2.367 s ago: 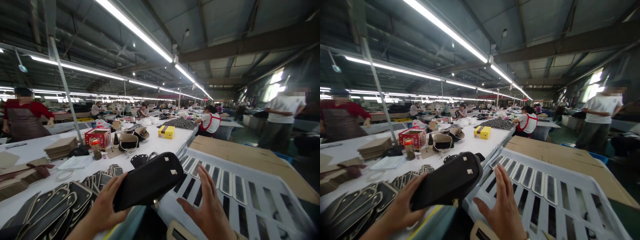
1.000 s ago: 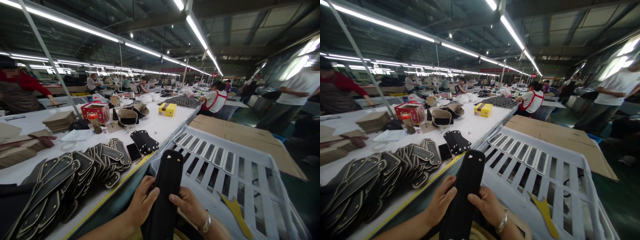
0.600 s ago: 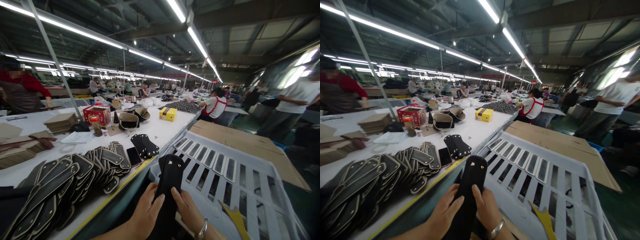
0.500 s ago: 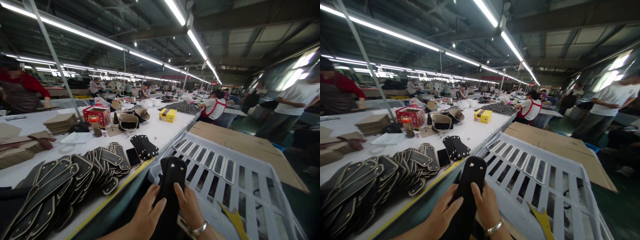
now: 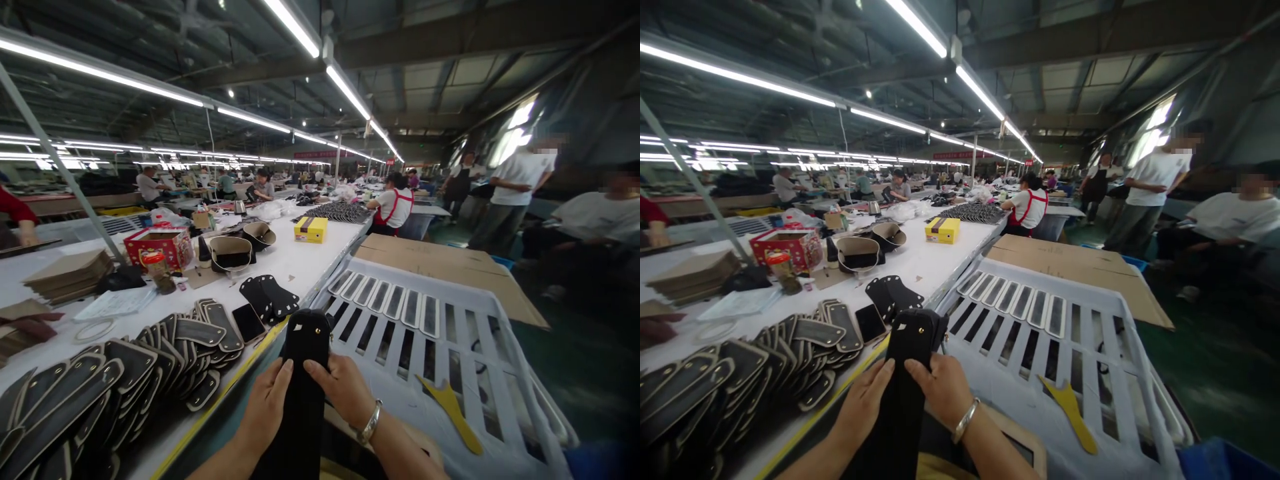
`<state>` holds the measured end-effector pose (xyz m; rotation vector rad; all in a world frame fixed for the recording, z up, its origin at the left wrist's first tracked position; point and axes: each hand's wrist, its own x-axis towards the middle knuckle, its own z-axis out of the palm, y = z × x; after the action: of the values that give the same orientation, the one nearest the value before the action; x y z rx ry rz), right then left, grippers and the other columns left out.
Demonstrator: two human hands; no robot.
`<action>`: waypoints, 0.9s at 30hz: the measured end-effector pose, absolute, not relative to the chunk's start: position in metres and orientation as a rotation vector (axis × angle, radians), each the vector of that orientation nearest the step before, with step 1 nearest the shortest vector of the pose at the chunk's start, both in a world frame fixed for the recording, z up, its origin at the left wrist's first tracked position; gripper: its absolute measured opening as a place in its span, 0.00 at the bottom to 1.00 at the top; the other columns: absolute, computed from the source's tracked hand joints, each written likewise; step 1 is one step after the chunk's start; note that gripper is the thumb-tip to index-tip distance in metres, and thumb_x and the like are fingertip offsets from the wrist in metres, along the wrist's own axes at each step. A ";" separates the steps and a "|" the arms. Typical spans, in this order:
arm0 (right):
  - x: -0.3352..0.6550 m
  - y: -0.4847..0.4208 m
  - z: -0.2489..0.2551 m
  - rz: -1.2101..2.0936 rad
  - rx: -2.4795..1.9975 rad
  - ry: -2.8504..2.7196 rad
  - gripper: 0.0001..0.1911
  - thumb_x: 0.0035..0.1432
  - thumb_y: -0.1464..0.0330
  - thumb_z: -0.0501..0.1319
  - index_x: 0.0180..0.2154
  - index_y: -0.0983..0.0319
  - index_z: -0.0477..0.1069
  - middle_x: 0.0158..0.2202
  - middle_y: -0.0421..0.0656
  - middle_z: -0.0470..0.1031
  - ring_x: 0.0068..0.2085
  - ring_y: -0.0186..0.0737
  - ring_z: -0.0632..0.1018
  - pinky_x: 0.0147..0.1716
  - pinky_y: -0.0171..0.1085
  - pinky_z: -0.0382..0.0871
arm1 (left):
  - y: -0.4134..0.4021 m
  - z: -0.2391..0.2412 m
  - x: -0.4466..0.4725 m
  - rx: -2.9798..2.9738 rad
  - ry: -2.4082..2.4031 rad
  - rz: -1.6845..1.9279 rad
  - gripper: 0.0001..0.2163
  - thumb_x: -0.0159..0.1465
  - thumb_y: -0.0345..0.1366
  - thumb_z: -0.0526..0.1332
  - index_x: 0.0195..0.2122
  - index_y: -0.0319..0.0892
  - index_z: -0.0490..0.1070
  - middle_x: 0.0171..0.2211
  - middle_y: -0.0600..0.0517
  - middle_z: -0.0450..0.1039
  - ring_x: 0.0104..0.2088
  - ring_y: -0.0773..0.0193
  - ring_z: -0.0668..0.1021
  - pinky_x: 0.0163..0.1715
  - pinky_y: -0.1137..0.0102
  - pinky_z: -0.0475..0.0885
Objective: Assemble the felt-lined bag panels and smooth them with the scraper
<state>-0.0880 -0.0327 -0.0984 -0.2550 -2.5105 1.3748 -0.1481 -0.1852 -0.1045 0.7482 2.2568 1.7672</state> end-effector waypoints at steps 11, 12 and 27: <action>-0.086 -0.021 -0.097 1.885 -0.163 -2.289 0.23 0.55 0.52 0.54 0.28 0.67 0.70 0.26 0.43 0.72 0.29 0.38 0.72 0.28 0.33 0.65 | -0.181 -0.078 -0.149 1.177 2.488 1.516 0.13 0.65 0.40 0.49 0.28 0.41 0.67 0.30 0.51 0.68 0.34 0.62 0.71 0.37 0.68 0.64; -0.085 -0.020 -0.097 1.881 -0.163 -2.293 0.24 0.55 0.51 0.54 0.28 0.67 0.70 0.26 0.43 0.72 0.29 0.38 0.71 0.28 0.33 0.65 | -0.180 -0.076 -0.150 1.189 2.533 1.494 0.12 0.65 0.40 0.50 0.30 0.41 0.67 0.31 0.50 0.68 0.35 0.62 0.71 0.38 0.68 0.64; -0.075 -0.019 -0.106 2.185 -0.064 -2.118 0.21 0.55 0.54 0.56 0.25 0.66 0.70 0.23 0.41 0.69 0.25 0.33 0.67 0.25 0.31 0.62 | -0.160 -0.065 -0.168 1.145 2.217 1.621 0.15 0.62 0.44 0.53 0.23 0.39 0.65 0.22 0.55 0.63 0.25 0.68 0.65 0.27 0.73 0.61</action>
<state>-0.0750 -0.0191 -0.1057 -0.0635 -2.1184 2.1851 -0.1676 -0.1600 -0.0651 1.1447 2.2169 1.6212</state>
